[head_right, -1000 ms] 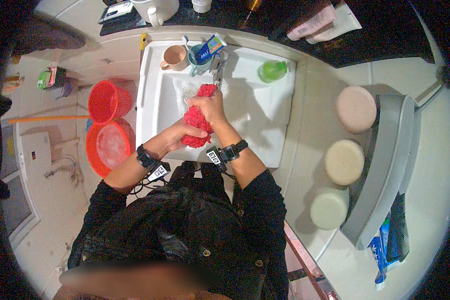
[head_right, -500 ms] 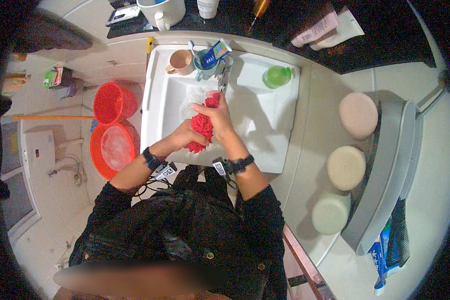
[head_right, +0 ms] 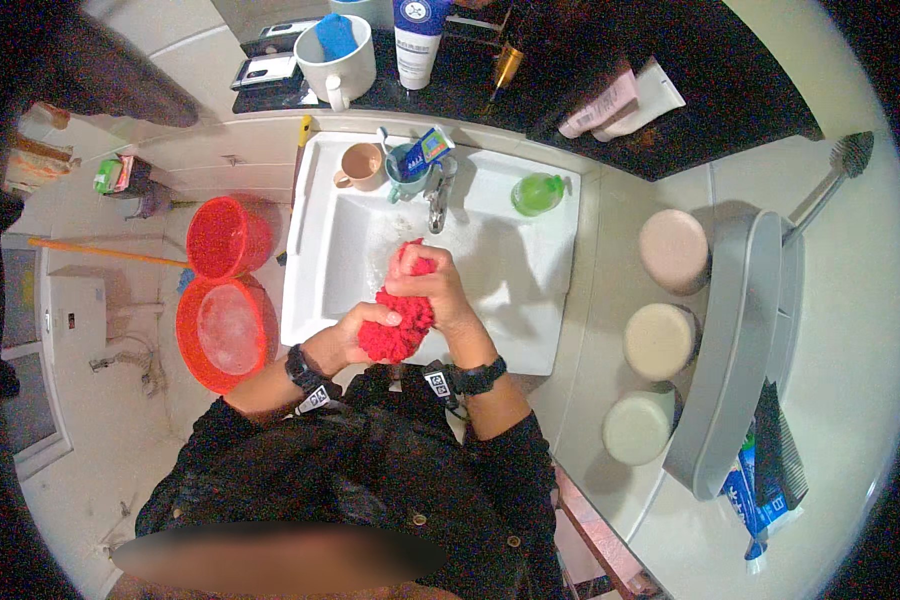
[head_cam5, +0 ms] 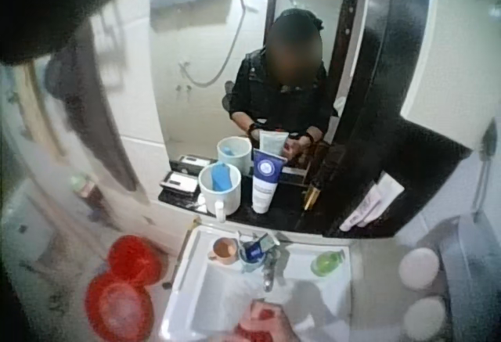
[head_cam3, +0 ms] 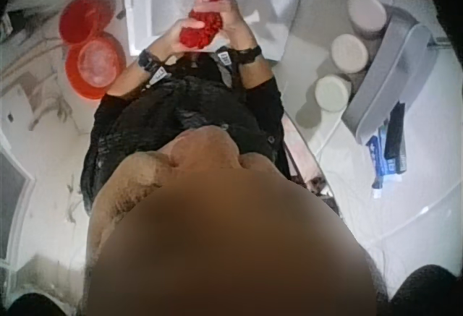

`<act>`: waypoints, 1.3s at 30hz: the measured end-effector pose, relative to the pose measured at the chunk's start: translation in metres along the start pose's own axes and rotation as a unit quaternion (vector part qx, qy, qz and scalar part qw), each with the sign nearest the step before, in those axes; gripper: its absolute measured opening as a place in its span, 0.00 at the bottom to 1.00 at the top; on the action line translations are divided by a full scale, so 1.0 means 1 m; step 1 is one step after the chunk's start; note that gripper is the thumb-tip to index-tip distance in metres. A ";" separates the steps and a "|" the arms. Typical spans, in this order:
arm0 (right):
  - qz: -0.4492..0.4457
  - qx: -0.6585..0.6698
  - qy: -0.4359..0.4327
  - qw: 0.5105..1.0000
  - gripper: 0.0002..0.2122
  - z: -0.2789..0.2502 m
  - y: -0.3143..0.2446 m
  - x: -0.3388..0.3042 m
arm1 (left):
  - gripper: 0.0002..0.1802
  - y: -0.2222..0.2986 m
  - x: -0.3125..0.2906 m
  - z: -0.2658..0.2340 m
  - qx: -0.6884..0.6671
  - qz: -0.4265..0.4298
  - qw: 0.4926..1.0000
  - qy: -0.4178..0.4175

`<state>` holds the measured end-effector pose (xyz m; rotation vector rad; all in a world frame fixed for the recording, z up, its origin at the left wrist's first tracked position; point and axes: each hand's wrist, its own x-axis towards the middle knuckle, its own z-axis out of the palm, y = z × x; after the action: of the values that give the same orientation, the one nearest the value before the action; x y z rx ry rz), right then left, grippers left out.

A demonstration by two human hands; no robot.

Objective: The person washes a red cloth in a bathroom sink, repeatedly wetting, scrubbing, and wringing it. They briefly leave the bathroom to retrieve a key from a scooter, then return to continue washing the cloth.

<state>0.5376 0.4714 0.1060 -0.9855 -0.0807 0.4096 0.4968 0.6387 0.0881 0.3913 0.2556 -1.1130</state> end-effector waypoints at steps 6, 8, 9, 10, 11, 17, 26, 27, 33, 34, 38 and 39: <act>0.027 -0.103 0.106 0.989 0.14 0.007 0.009 0.018 | 0.23 0.013 0.008 0.002 0.237 0.049 0.965 0.105; 0.035 -0.124 0.144 0.981 0.15 0.005 0.019 0.025 | 0.20 0.013 0.011 -0.001 0.304 0.063 0.942 0.126; 0.024 -0.146 0.147 0.978 0.15 0.003 0.025 0.028 | 0.19 0.014 0.013 -0.004 0.349 0.083 0.924 0.132; 0.013 -0.170 0.150 0.974 0.14 0.000 0.031 0.030 | 0.17 0.014 0.014 -0.008 0.386 0.103 0.907 0.134; 0.002 -0.195 0.154 0.969 0.14 -0.002 0.038 0.031 | 0.18 0.015 0.016 -0.011 0.440 0.112 0.878 0.152; 0.011 -0.293 0.294 0.910 0.16 -0.011 0.074 0.034 | 0.25 0.010 0.033 -0.027 0.634 0.078 0.719 0.273; -0.020 -0.178 0.182 0.967 0.08 0.006 0.057 -0.003 | 0.64 0.029 0.013 -0.051 0.500 0.129 0.842 0.158; -0.008 -0.234 0.164 0.958 0.07 0.009 0.054 -0.008 | 0.62 0.027 0.008 -0.050 0.490 0.117 0.848 0.162; -0.132 -0.261 0.310 0.905 0.11 0.030 0.044 -0.008 | 0.37 0.017 -0.006 -0.025 0.245 0.082 0.955 0.145; -0.163 -0.247 0.326 0.898 0.10 0.034 0.042 -0.006 | 0.34 0.019 -0.011 -0.021 0.194 0.073 0.964 0.166; -0.252 -0.216 0.308 0.891 0.10 0.055 0.034 -0.004 | 0.25 0.031 -0.015 -0.003 -0.006 0.179 0.975 0.131; -0.262 -0.207 0.303 0.893 0.10 0.060 0.033 -0.003 | 0.25 0.032 -0.013 0.004 -0.037 0.238 0.962 0.127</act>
<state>0.5097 0.5343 0.1126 -1.4211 0.1393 -0.4428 0.5199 0.6600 0.1021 0.4980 0.4049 -0.5780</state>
